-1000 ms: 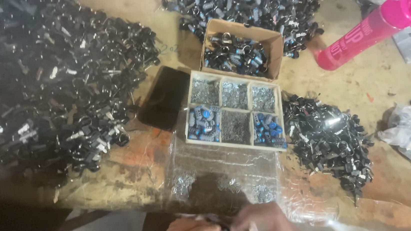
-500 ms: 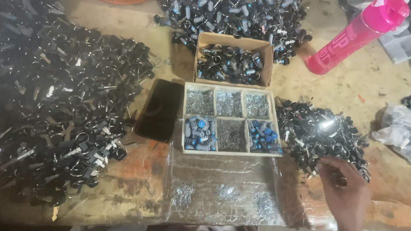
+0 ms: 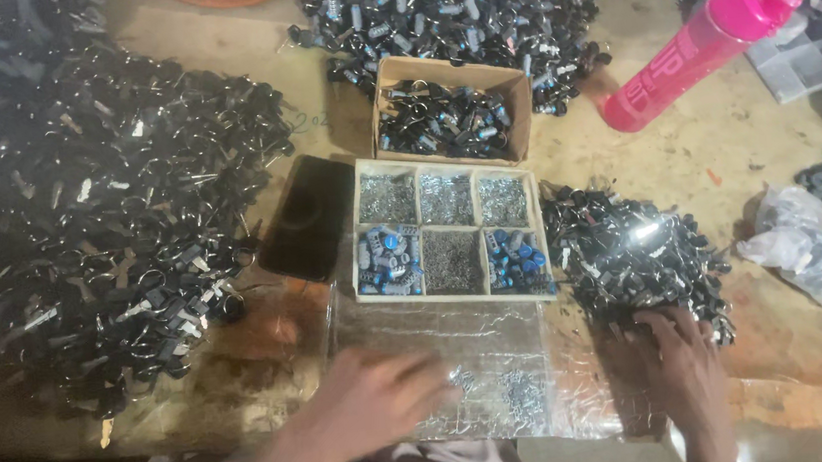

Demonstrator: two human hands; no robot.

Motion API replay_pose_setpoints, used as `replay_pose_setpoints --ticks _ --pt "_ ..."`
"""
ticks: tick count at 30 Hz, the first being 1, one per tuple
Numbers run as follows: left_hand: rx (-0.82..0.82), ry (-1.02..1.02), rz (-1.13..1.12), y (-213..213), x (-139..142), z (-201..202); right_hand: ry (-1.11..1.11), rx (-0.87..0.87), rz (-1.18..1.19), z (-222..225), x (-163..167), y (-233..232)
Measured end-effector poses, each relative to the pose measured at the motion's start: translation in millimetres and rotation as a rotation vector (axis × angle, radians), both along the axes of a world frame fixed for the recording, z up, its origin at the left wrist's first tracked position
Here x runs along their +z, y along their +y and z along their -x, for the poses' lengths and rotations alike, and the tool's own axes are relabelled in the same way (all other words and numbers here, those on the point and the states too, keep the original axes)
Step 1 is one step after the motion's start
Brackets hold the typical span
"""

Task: The person sits at a workbench and assembles small electrical components by hand, fitting blue and black parts together one at a time and placing the finished pieces into compartments of a divided tray. Large piles of loose components surround the tray on the bench.

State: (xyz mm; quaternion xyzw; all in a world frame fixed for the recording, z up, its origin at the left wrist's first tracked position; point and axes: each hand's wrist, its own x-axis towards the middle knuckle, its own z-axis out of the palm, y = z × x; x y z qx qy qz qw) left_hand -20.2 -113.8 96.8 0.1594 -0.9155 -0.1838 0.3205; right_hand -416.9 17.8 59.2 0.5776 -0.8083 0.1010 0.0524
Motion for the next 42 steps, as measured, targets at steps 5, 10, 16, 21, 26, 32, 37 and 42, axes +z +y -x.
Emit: replay_pose_setpoints --ticks 5,10,16,21,26,32,37,42 --pt "0.014 -0.123 -0.084 -42.8 17.6 34.5 -0.153 -0.005 0.081 14.4 9.2 -3.8" --pt "0.055 -0.304 -0.098 -75.5 18.6 84.0 -0.352 -0.230 0.088 8.8 19.6 2.6" --pt "-0.074 -0.392 -0.160 -73.3 11.0 147.9 -0.459 -0.088 -0.049 -28.5 25.6 -10.7" --pt "-0.166 -0.381 -0.164 -71.4 -2.2 188.7 -0.735 0.110 -0.039 -88.6 25.6 -36.1" --pt "-0.169 -0.338 -0.188 -77.0 -3.2 191.0 -0.434 0.327 0.202 -118.4 31.7 -47.6" --pt "-0.036 -0.069 -0.421 -95.2 34.8 147.4 -0.236 0.217 0.095 -120.4 36.2 -57.2" --pt "0.084 0.041 -0.745 -104.4 50.9 85.2 -0.428 0.316 0.143 -114.8 46.3 -66.3" --pt "0.265 0.146 -0.833 -94.4 19.6 45.4 -0.375 0.522 0.083 -112.2 53.1 -104.8"
